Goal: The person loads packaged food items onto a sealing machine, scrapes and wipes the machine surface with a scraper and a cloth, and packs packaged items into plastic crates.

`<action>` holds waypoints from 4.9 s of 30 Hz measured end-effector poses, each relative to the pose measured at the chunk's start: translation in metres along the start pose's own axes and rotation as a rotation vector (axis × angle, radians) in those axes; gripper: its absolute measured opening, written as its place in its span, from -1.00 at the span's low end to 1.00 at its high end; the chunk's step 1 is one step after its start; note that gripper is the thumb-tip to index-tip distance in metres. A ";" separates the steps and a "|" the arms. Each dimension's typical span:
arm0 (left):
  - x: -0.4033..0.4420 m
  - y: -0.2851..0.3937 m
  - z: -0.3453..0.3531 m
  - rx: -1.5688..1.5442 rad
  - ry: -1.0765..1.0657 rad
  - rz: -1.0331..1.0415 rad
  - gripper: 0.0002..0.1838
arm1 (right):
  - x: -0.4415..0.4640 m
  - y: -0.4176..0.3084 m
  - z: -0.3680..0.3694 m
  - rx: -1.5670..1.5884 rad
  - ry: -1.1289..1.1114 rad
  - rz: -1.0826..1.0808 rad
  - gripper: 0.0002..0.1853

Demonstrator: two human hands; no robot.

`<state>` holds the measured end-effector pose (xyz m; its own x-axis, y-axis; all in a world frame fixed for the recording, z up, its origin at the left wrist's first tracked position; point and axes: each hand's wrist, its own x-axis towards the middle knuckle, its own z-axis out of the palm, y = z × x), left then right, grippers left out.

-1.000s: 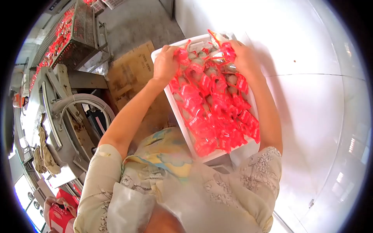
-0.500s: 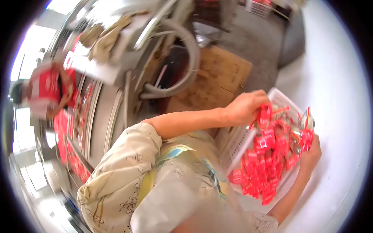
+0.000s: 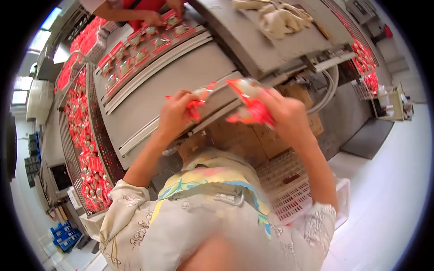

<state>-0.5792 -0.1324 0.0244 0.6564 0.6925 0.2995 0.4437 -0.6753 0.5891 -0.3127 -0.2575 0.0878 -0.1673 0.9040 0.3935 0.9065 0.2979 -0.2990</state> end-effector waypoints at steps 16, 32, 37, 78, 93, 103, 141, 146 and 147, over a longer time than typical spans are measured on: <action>-0.020 -0.159 0.003 0.099 0.241 -0.306 -0.38 | 0.147 -0.027 0.266 0.002 -0.088 0.004 -0.55; -0.068 -0.209 -0.009 0.278 0.443 -0.288 -0.55 | 0.122 0.013 0.230 0.270 0.067 0.205 -0.53; -0.073 -0.239 -0.013 -0.049 0.595 -0.403 -0.82 | 0.173 -0.058 0.246 0.318 -0.046 -0.031 -0.59; -0.172 -0.363 -0.104 -0.951 0.593 -1.273 -0.70 | 0.263 -0.227 0.479 0.624 -0.300 0.658 -0.65; -0.159 -0.346 -0.131 -0.248 0.546 -1.137 -0.72 | 0.309 -0.235 0.455 0.311 -0.074 0.206 -0.74; -0.060 -0.274 -0.069 -0.063 0.460 -0.165 -0.70 | 0.179 -0.207 0.375 0.430 -0.173 0.395 -0.83; -0.075 -0.287 -0.041 -1.498 0.776 -1.329 -0.71 | 0.257 -0.129 0.432 0.478 -0.365 0.683 -0.60; -0.074 -0.269 -0.034 -0.917 0.932 -0.957 -0.57 | 0.252 -0.126 0.443 0.726 -0.275 0.733 -0.66; -0.075 -0.256 -0.037 -0.702 1.000 -0.815 -0.51 | 0.253 -0.131 0.436 0.735 -0.276 0.755 -0.68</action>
<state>-0.7643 -0.0017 -0.1212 -0.4413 0.8942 -0.0753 -0.0965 0.0362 0.9947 -0.6423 0.0661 -0.1523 0.1710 0.9414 -0.2907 0.3742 -0.3350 -0.8647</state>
